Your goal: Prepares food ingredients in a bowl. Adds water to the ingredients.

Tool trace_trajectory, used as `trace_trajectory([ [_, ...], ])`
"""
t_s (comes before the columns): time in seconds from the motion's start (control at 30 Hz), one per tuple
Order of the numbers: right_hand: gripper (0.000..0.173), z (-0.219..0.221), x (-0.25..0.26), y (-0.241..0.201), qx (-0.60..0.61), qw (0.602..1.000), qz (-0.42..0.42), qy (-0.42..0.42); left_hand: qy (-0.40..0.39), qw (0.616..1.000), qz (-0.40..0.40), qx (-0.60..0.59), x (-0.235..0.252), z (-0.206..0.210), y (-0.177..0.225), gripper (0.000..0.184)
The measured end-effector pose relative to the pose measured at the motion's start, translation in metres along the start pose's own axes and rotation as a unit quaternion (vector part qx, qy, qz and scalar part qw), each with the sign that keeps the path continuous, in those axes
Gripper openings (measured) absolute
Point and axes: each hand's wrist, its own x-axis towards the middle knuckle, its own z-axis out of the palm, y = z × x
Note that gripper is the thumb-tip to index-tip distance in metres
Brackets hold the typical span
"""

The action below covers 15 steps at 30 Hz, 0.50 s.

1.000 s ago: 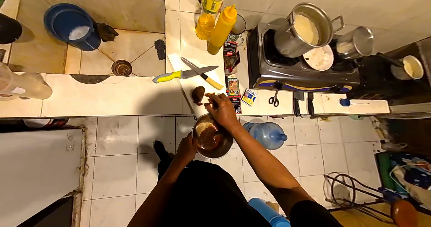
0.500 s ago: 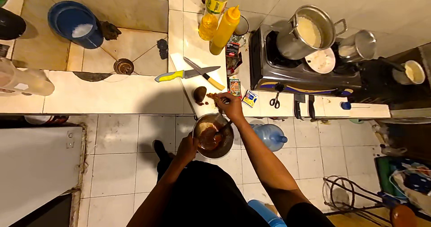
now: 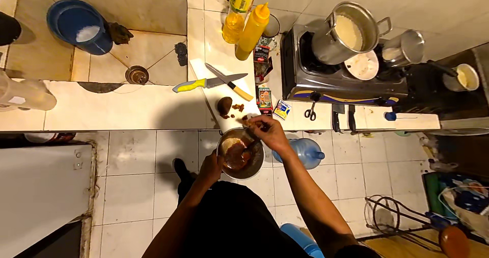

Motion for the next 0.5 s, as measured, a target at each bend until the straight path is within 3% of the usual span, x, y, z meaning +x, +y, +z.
trace_trajectory([
  [0.17,0.024,0.017,-0.028,-0.005,-0.138,0.979,0.0,-0.15,0.001,1.0,0.004,0.001,0.001,0.0,-0.001,0.038],
  [0.23,0.026,0.018,-0.028,-0.006,-0.148,0.975,0.006,-0.167,-0.001,1.0,0.004,-0.001,0.002,0.0,-0.001,0.038],
  [0.37,0.021,0.015,-0.004,-0.013,-0.151,0.983,0.014,-0.105,-0.003,1.0,0.001,0.0,0.002,0.0,-0.001,0.039],
  [0.5,0.028,0.021,0.033,-0.011,-0.244,0.969,-0.036,0.009,-0.003,1.0,-0.003,-0.004,0.001,0.002,0.0,0.039],
])
